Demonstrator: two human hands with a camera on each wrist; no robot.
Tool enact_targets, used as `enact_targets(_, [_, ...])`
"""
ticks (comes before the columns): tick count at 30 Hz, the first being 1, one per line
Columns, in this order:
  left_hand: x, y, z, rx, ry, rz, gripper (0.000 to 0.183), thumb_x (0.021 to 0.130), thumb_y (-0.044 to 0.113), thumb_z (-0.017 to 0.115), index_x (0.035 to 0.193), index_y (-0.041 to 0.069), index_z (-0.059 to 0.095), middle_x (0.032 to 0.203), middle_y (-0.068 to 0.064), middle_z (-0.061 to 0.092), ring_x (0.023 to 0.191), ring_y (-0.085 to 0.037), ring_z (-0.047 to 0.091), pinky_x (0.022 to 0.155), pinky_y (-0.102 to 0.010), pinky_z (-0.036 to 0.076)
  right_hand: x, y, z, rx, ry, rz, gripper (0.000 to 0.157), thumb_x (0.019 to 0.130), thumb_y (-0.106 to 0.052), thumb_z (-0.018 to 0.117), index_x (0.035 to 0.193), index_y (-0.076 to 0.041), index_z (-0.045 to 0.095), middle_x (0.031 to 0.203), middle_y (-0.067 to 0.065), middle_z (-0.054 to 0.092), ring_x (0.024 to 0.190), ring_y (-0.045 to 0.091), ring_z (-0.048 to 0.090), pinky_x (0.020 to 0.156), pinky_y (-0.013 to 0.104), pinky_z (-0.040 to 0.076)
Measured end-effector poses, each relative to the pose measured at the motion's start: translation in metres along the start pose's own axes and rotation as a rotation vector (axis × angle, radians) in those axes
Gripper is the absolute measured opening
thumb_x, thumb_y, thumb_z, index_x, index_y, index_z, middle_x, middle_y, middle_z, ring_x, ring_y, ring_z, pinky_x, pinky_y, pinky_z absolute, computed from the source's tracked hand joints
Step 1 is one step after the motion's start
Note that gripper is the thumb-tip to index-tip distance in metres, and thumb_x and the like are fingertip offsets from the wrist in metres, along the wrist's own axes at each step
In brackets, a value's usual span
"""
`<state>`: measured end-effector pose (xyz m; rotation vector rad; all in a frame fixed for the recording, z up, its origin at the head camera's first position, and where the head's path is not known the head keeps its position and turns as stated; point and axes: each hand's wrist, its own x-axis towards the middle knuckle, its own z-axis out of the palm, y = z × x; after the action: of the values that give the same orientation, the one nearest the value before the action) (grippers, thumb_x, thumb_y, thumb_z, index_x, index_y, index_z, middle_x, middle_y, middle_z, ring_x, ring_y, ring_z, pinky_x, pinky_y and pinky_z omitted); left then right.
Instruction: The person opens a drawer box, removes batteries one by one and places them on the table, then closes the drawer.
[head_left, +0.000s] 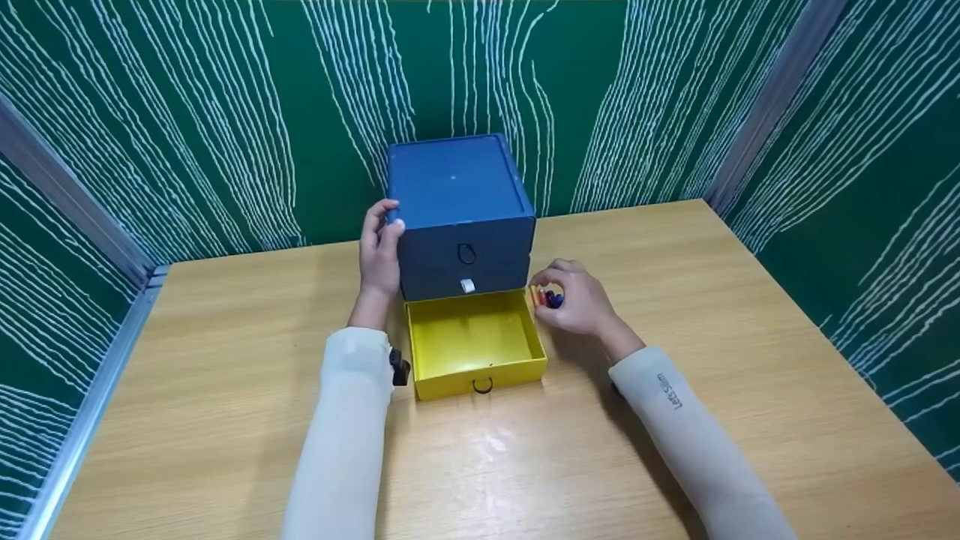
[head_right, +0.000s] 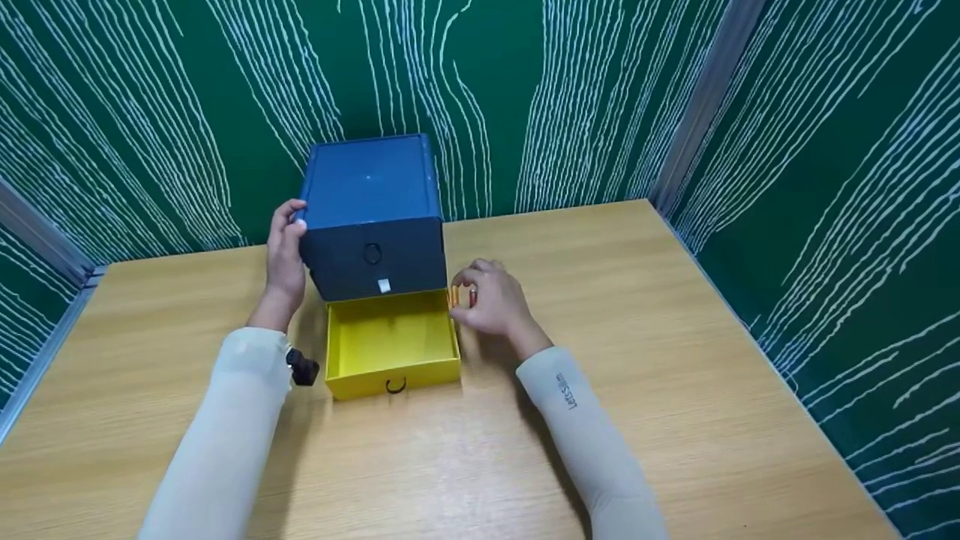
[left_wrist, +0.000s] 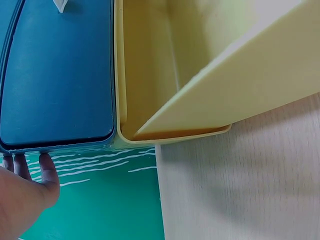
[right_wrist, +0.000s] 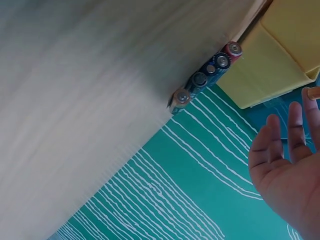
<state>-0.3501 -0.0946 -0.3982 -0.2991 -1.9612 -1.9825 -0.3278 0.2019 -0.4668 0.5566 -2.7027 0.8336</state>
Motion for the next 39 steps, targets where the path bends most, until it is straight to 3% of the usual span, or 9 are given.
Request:
enact_targets(12, [-0.012, 0.024, 0.005, 0.021, -0.010, -0.021, 0.037, 0.087, 0.023, 0.038, 0.123, 0.012, 0.038, 0.135, -0.004, 0.031, 0.118, -0.019, 0.032, 0.101, -0.039, 0.026, 0.007, 0.012, 0.006, -0.072, -0.045, 0.025, 0.034, 0.063, -0.036, 0.067, 0.094, -0.024, 0.061, 0.094, -0.009, 0.052, 0.091, 0.014, 0.041, 0.081, 0.038, 0.039])
enact_targets(24, [0.001, -0.001, 0.001, -0.001, -0.001, 0.007, 0.032, 0.087, 0.027, 0.040, 0.119, 0.022, 0.043, 0.132, 0.002, 0.034, 0.116, -0.015, 0.033, 0.099, -0.037, 0.028, 0.012, 0.019, 0.014, -0.180, -0.066, -0.013, 0.038, 0.061, -0.040, 0.066, 0.096, -0.027, 0.062, 0.098, -0.004, 0.049, 0.094, 0.018, 0.037, 0.079, 0.037, 0.035])
enact_targets(31, [-0.004, 0.008, 0.002, 0.005, -0.005, -0.016, 0.033, 0.087, 0.023, 0.040, 0.120, 0.019, 0.041, 0.134, 0.002, 0.033, 0.117, -0.015, 0.033, 0.100, -0.036, 0.027, 0.015, 0.021, 0.015, -0.222, -0.100, 0.010, 0.041, 0.060, -0.041, 0.066, 0.098, -0.026, 0.062, 0.102, 0.000, 0.049, 0.099, 0.022, 0.036, 0.082, 0.041, 0.033])
enact_targets(39, [0.000, 0.000, 0.001, 0.005, 0.004, -0.007, 0.032, 0.087, 0.027, 0.040, 0.118, 0.024, 0.043, 0.132, 0.004, 0.035, 0.116, -0.014, 0.034, 0.099, -0.037, 0.028, 0.016, 0.021, 0.016, -0.241, -0.152, 0.054, 0.044, 0.059, -0.042, 0.069, 0.100, -0.026, 0.062, 0.102, 0.000, 0.048, 0.097, 0.023, 0.035, 0.081, 0.041, 0.032])
